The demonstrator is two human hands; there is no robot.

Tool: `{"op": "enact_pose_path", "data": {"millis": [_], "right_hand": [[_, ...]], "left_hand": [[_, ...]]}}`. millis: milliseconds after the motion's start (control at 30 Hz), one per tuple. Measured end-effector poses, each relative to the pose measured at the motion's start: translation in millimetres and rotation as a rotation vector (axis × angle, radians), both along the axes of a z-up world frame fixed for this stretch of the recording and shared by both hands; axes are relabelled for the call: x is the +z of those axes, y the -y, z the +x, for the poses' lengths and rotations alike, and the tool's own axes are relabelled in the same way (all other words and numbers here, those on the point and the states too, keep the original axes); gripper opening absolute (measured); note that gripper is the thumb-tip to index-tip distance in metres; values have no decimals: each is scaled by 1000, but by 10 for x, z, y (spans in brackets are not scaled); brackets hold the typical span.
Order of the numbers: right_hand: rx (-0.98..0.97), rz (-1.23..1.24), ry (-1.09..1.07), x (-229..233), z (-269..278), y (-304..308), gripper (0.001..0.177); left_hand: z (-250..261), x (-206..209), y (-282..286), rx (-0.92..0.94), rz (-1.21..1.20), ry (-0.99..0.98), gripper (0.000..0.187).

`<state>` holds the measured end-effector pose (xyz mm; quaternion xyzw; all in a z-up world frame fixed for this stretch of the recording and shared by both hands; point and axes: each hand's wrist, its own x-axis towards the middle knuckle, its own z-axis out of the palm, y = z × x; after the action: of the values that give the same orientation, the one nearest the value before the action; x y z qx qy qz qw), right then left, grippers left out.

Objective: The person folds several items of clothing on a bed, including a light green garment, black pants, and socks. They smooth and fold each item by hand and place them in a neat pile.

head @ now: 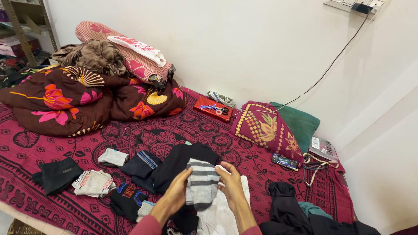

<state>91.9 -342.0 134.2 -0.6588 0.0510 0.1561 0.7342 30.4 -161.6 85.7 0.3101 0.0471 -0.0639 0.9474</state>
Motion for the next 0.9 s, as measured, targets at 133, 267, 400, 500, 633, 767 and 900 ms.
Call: {"op": "enact_pose_path", "data": {"millis": [133,267,400,500,633,767,900], "right_hand": [[71,-202,76,-185,-93,74,61],[161,-211,209,-358,-71,70,67],[29,-269,-58,-428,-165,-12,64],[134,-55,-245,-423,-261,-148,52],[271,-14,-97,-478,-292,-449,37],[236,226,440,-522,-195,-791,20],[318,115,632,-601,-143,-1157,25]], "left_hand": [[-80,2,91,78,49,-163,43],[-51,-111,103,74,118,-186,42],[16,-335,78,150,83,-141,44],[27,-467,-57,137,223,-118,39],[-29,-481,-434,104,335,25,31],[-142,-281,-947,266,460,336,28],[-309,-88,-1352,199,506,-51,41]]}}
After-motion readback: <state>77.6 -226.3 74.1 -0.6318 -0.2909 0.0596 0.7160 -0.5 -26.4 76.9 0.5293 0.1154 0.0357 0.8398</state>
